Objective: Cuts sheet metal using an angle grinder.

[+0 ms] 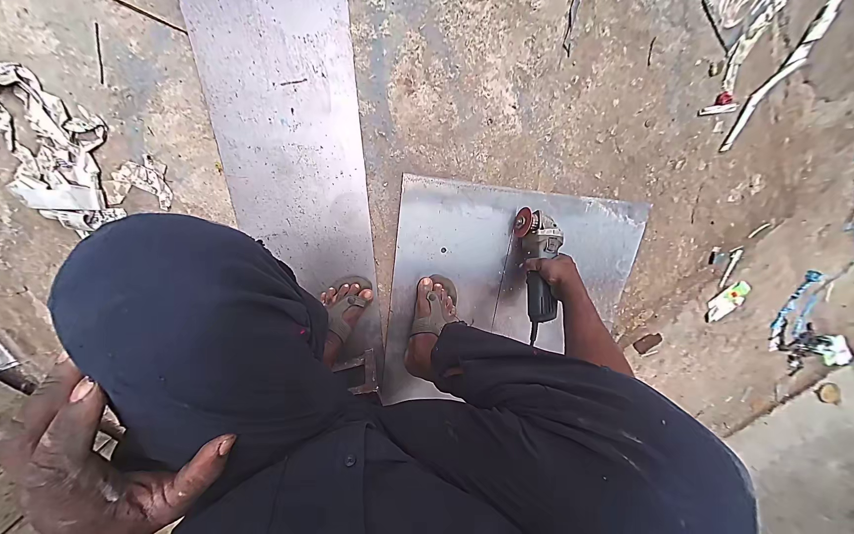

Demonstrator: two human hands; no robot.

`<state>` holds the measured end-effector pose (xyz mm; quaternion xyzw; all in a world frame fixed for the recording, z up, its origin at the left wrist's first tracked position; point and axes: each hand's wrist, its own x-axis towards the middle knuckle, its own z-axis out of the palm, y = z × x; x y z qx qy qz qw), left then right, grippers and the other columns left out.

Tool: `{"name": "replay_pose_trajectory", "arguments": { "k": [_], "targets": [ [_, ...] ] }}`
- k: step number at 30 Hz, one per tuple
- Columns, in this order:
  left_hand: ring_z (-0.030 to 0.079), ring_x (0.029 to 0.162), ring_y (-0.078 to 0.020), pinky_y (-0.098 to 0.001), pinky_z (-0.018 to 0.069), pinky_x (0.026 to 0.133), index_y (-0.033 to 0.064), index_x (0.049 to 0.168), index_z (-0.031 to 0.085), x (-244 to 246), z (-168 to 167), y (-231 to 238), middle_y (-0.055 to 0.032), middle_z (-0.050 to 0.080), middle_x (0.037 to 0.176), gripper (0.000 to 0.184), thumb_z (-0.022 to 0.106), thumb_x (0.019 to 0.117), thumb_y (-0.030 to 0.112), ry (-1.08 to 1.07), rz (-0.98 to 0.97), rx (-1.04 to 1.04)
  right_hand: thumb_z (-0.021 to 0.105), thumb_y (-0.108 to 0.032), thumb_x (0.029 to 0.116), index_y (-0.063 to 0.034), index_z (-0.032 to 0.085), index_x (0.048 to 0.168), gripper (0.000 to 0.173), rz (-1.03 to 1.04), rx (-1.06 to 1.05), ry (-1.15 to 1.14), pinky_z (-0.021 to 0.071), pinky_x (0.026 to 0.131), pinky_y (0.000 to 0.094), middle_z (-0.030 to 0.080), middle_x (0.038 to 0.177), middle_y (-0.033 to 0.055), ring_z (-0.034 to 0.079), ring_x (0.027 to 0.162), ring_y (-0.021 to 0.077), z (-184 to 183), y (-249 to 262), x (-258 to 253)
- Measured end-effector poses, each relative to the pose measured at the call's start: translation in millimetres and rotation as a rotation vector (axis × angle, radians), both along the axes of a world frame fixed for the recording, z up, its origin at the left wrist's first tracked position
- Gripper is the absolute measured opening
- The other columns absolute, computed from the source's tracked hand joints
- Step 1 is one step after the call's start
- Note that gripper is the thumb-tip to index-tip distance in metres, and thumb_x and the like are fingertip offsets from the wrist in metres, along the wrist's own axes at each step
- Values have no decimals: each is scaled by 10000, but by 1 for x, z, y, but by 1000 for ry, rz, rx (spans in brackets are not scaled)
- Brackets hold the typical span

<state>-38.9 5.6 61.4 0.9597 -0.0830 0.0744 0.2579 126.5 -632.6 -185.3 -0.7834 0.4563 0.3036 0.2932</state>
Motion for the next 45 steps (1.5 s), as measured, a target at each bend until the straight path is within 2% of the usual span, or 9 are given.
{"name": "replay_pose_trajectory", "arguments": {
  "k": [6,10,13,17,23,30,32,35,45],
  "targets": [
    [378,1483,-329,-558,356,1189,247,1609,282,-2,-2,3,-100,383,1612,1114,776,706,674,-3,-4,-3,860,-233,756,29,655,1115,490,-6,-7,9,570,768,582,696,969,223,689,830,345,-2,-1,1],
    [377,1476,-342,-560,342,1187,213,1599,299,-4,1,1,-135,399,1592,1074,763,739,658,23,-4,-2,861,-223,750,41,654,1101,486,8,-33,21,560,775,592,693,981,235,683,851,360,2,2,0],
    [369,1487,-319,-549,346,1196,205,1594,306,-3,2,-2,-120,383,1604,1045,762,758,637,34,0,-31,861,-213,761,46,654,1092,468,23,-35,30,553,780,603,688,985,248,680,860,372,1,2,-1],
    [345,1505,-302,-535,331,1212,217,1605,277,-6,0,0,-105,348,1630,1062,772,757,623,51,-9,-33,860,-212,769,50,652,1092,466,20,-24,29,552,788,595,689,985,241,678,867,366,2,2,-1],
    [355,1496,-322,-549,335,1202,211,1613,270,-6,-2,2,-124,357,1623,1084,758,751,653,43,-13,-2,871,-216,744,49,657,1085,482,24,-14,26,555,779,597,691,971,242,680,852,364,-2,-1,-2],
    [370,1486,-305,-531,353,1191,229,1617,268,-4,-1,2,-98,369,1617,1099,749,738,680,19,-4,22,887,-246,727,39,665,1078,504,33,-38,14,561,778,603,697,976,242,688,854,370,-4,-5,5],
    [378,1480,-319,-545,362,1182,235,1611,277,-3,-2,3,-104,376,1611,1108,761,720,684,7,-1,12,885,-261,726,34,662,1086,517,39,-38,19,562,781,606,696,984,238,690,860,369,-3,-4,8],
    [366,1484,-334,-557,353,1183,204,1597,298,-2,1,0,-132,374,1605,1061,751,752,657,28,-8,4,883,-272,727,30,664,1091,521,47,-43,21,561,784,604,699,989,236,691,866,368,-1,-3,10],
    [382,1466,-330,-553,345,1179,202,1591,311,-2,1,0,-134,402,1578,1072,751,735,673,8,-1,13,887,-258,707,26,656,1102,538,5,-25,5,566,764,588,695,974,227,688,840,355,-1,0,11]
  ]
}}
